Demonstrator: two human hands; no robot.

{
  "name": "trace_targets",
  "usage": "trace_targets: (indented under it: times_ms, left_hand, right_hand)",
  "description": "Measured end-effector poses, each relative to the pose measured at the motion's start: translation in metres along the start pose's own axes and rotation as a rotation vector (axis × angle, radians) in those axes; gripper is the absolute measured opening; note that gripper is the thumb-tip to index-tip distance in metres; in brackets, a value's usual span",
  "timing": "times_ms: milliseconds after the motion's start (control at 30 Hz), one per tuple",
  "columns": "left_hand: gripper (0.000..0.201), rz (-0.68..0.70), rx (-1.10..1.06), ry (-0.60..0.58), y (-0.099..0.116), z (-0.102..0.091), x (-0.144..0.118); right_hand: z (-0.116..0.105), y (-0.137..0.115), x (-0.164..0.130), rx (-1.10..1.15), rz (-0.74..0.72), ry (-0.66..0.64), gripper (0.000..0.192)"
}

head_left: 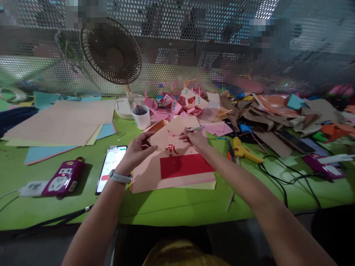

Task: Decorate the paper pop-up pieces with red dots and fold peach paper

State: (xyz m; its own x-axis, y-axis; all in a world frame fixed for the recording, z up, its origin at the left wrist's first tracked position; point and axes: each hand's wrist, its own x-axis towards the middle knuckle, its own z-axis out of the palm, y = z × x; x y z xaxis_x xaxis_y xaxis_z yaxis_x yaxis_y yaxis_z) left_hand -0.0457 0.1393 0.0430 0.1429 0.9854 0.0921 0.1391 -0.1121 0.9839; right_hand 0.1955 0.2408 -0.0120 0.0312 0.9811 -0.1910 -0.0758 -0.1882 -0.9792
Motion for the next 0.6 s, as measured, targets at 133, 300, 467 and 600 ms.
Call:
trace_targets:
  times_ms: [133,300,467,600]
  left_hand:
    - [0.051,-0.022,0.004,-0.022,-0.0007,-0.0010,0.0006]
    - [0.050,-0.005,0.016,-0.027,0.0006,-0.0009,0.0007]
    - [0.049,0.001,0.012,-0.025,0.0003,0.0000,0.0009]
    - [0.049,-0.007,0.011,-0.029,0.0011,0.0006,0.0008]
  right_hand:
    - [-0.0003,-0.0014,0.0010,-0.006,0.014,-0.003,0.012]
    - [0.0001,-0.0007,0.0027,-0.001,0.023,-0.002,0.013]
    - [0.0004,0.0009,0.0041,-0.004,0.020,0.009,0.015]
    - [0.0006,0.0026,0.0053,-0.012,0.008,0.014,0.015]
